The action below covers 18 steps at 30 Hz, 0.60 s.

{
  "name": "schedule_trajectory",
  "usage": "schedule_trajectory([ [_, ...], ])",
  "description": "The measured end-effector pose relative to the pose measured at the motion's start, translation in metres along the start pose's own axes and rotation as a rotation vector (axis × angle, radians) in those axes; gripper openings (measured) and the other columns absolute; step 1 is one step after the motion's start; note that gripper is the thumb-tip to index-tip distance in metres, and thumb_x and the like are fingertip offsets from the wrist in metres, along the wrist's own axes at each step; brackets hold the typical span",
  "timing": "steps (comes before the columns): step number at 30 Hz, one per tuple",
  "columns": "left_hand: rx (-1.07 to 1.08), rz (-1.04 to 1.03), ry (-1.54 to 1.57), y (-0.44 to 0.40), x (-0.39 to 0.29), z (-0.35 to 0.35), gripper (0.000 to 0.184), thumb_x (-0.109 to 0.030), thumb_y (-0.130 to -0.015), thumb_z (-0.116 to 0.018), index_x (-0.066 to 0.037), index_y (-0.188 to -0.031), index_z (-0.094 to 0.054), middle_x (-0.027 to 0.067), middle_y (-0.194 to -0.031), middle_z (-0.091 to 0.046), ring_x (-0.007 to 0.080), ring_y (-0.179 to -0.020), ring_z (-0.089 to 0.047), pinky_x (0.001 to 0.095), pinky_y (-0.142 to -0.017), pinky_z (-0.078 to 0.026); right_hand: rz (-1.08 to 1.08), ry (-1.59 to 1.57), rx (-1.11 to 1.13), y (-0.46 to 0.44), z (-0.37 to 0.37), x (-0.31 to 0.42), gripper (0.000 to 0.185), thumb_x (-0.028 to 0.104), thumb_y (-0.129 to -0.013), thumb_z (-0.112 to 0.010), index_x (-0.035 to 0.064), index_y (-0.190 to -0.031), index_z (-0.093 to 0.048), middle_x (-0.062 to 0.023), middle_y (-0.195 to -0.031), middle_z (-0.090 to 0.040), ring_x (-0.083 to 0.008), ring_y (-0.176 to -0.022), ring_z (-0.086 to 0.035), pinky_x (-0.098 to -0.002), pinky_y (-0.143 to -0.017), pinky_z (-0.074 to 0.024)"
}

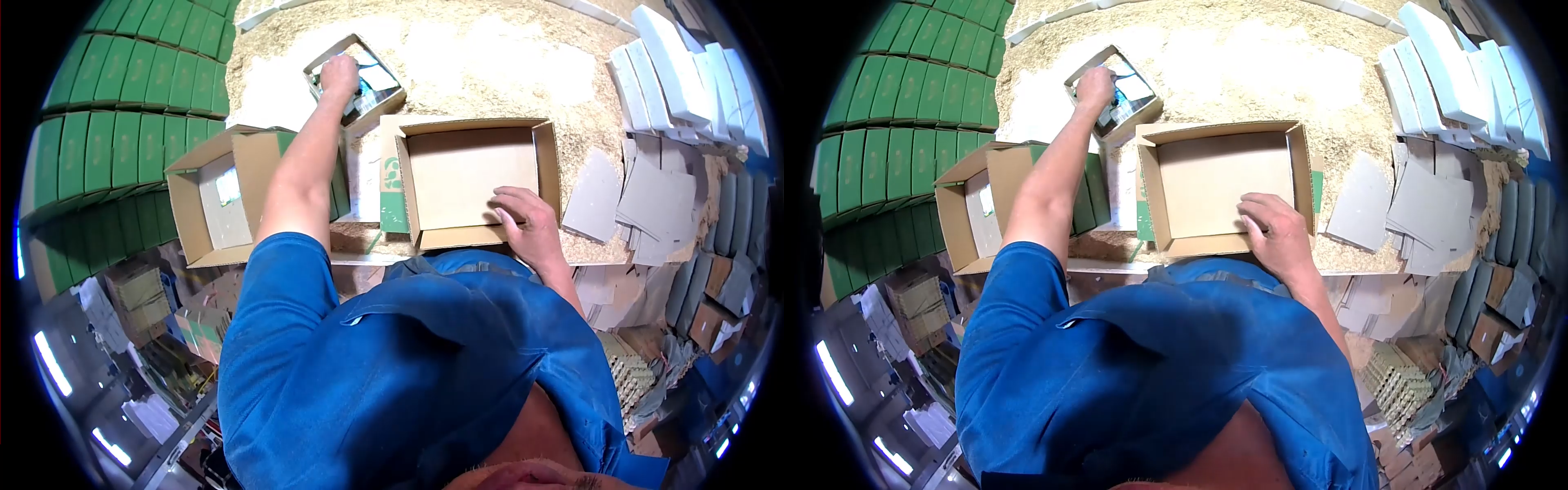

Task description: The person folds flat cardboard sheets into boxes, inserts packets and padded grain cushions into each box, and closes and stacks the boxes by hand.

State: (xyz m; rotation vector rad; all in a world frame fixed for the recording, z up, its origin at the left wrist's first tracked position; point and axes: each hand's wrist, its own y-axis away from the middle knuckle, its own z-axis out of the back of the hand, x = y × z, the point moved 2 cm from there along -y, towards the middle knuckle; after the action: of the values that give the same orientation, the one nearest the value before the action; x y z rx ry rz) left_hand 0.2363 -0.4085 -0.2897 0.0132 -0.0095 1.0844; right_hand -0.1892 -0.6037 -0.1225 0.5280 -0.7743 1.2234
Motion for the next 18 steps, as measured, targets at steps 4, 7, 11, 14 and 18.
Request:
schedule_trajectory([
  [4, -0.272, 0.114, 0.274, 0.018, -0.008, 0.027, 0.017, -0.021, -0.084, -0.064, -0.011, -0.088, -0.077, 0.0169, -0.087, -0.071, 0.0312, -0.080, -0.069, 0.0410, -0.073, -0.055, 0.077, -0.015, 0.004, -0.004, 0.001, 0.002, 0.017, -0.003, -0.078, -0.069, 0.0025, -0.095, -0.071, -0.0123, -0.104, -0.070, -0.0261, -0.093, -0.069, -0.0328, -0.079, -0.0565],
  [7, -0.352, 0.243, 0.606, 0.039, -0.021, 0.056, 0.016, -0.022, -0.082, -0.072, -0.007, -0.085, -0.077, 0.0138, -0.074, -0.069, 0.0231, -0.067, -0.066, 0.0354, -0.064, -0.051, 0.114, -0.038, -0.087, -0.004, 0.008, -0.004, 0.017, -0.005, -0.078, -0.068, 0.0015, -0.094, -0.071, -0.0125, -0.101, -0.071, -0.0252, -0.090, -0.069, -0.0321, -0.077, -0.0574],
  [11, -0.279, 0.231, 0.984, 0.101, -0.060, 0.129, 0.024, -0.022, -0.077, -0.081, 0.000, -0.072, -0.072, 0.0035, -0.057, -0.062, 0.0077, -0.052, -0.050, 0.0267, -0.052, -0.041, 0.157, -0.066, -0.196, -0.006, 0.018, -0.013, 0.017, -0.006, -0.078, -0.066, 0.0019, -0.093, -0.072, -0.0126, -0.099, -0.071, -0.0263, -0.093, -0.069, -0.0332, -0.081, -0.0553],
  [14, -0.198, 0.196, 1.206, 0.149, -0.100, 0.166, 0.029, -0.025, -0.077, -0.082, -0.001, -0.065, -0.070, -0.0029, -0.053, -0.056, 0.0038, -0.052, -0.043, 0.0241, -0.049, -0.034, 0.199, -0.057, -0.280, -0.009, 0.029, -0.014, 0.016, -0.004, -0.080, -0.067, 0.0024, -0.094, -0.072, -0.0115, -0.101, -0.072, -0.0241, -0.093, -0.069, -0.0317, -0.081, -0.0546],
  [18, 0.118, 0.078, 1.226, 0.207, -0.151, 0.193, 0.024, -0.023, -0.079, -0.080, -0.001, -0.075, -0.073, -0.0033, -0.057, -0.058, 0.0027, -0.052, -0.045, 0.0215, -0.049, -0.035, -0.101, -0.660, -0.179, -0.020, 0.029, -0.020, 0.030, 0.014, -0.087, -0.070, 0.0016, -0.114, -0.070, -0.0084, -0.103, -0.073, -0.0130, -0.091, -0.066, -0.0276, -0.081, -0.0535],
])
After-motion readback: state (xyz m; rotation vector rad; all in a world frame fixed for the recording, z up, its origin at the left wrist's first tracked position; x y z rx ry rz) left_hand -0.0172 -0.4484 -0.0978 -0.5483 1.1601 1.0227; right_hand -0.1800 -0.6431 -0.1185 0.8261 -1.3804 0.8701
